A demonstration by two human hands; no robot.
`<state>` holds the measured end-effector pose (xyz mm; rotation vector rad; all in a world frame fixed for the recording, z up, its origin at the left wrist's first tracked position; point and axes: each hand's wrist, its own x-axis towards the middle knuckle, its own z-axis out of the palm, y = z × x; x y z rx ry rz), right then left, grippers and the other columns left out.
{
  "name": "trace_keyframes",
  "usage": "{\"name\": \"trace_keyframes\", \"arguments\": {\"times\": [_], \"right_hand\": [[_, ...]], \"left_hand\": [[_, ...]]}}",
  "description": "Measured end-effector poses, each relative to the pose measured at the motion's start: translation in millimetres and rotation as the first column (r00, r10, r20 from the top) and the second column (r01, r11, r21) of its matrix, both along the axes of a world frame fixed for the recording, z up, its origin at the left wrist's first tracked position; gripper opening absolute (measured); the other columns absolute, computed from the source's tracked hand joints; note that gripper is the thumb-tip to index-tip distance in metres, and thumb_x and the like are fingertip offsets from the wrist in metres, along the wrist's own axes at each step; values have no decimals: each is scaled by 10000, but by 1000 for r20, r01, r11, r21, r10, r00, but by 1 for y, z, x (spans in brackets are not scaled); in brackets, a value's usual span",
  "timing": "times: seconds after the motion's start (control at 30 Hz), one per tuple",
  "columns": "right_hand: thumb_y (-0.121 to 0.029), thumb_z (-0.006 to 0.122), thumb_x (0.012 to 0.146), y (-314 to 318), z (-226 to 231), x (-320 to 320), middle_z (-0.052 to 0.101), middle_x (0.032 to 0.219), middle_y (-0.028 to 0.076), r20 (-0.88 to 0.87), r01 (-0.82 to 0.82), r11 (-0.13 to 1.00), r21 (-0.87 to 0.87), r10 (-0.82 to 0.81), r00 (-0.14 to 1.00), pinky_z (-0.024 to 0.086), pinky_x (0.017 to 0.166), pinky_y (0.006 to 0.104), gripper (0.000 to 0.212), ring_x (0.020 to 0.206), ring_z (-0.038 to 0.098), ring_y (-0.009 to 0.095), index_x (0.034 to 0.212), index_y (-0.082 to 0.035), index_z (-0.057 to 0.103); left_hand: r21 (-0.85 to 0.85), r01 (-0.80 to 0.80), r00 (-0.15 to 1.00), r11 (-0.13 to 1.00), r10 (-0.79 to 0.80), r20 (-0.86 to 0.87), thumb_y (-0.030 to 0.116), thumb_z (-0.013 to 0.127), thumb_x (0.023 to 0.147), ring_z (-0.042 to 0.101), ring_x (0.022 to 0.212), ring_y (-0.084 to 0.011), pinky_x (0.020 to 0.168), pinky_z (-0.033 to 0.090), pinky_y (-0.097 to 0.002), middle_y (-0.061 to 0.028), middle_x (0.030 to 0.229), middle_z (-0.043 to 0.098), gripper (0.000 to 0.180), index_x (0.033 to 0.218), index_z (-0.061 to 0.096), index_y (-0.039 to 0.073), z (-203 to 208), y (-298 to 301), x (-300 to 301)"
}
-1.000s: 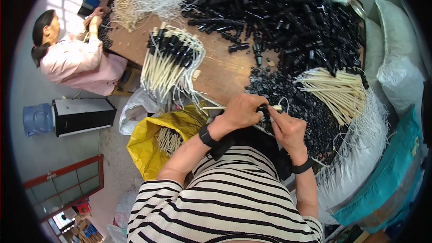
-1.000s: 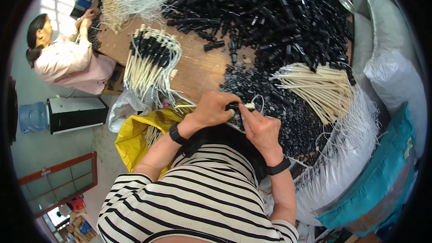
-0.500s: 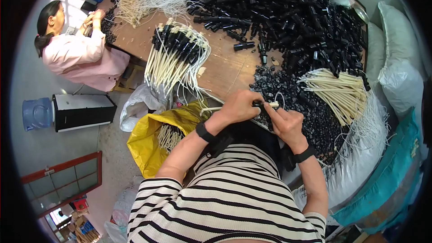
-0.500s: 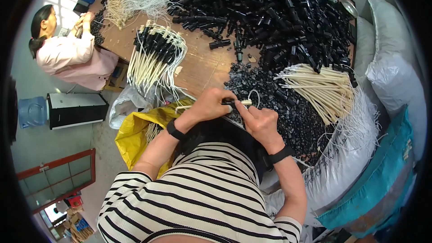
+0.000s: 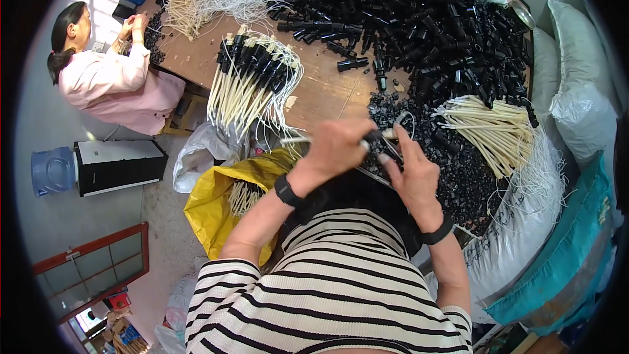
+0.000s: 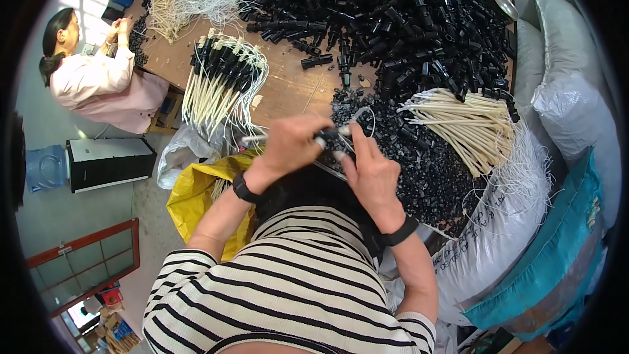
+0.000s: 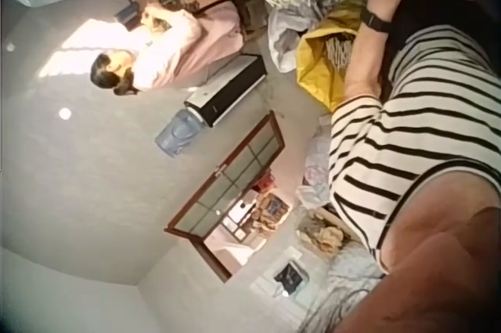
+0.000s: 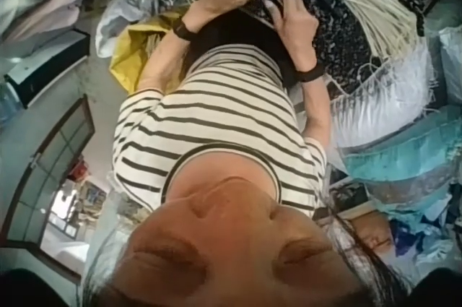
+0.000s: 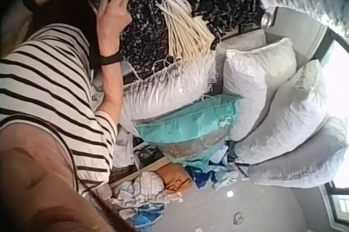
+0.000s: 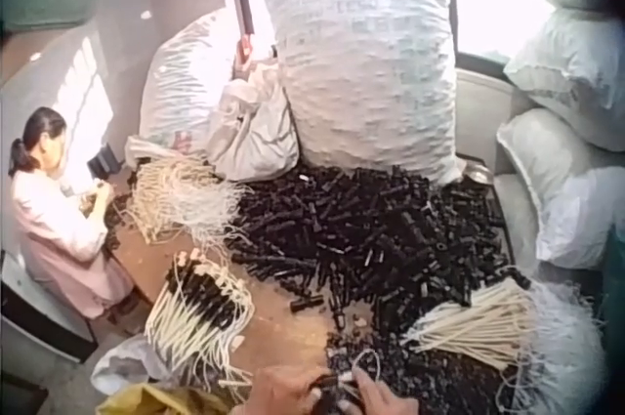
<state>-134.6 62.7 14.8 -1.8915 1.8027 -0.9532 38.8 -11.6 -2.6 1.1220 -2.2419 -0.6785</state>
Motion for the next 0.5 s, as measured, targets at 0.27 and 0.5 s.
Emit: {"name": "trace_keyframes", "arguments": {"times": [0.27,0.5], "right_hand": [[-34,579,900,-2,13,-17,693,1041,128,409,39,994,-105,7,912,504,767,287,139,864,661,198,973,30,678],[-185,738,729,10,8,11,638,1134,121,-53,-665,744,-74,663,747,524,746,380,311,850,647,302,1022,-93,684]], "left_hand": [[-322,-12,995,947,44,94,91,622,646,586,914,-241,957,357,-408,-32,834,659,221,855,692,107,-5,-37,40],[-463,-390,798,796,543,262,150,710,640,539,995,-233,954,311,-440,-63,965,640,288,914,663,75,-15,-73,69]]}}
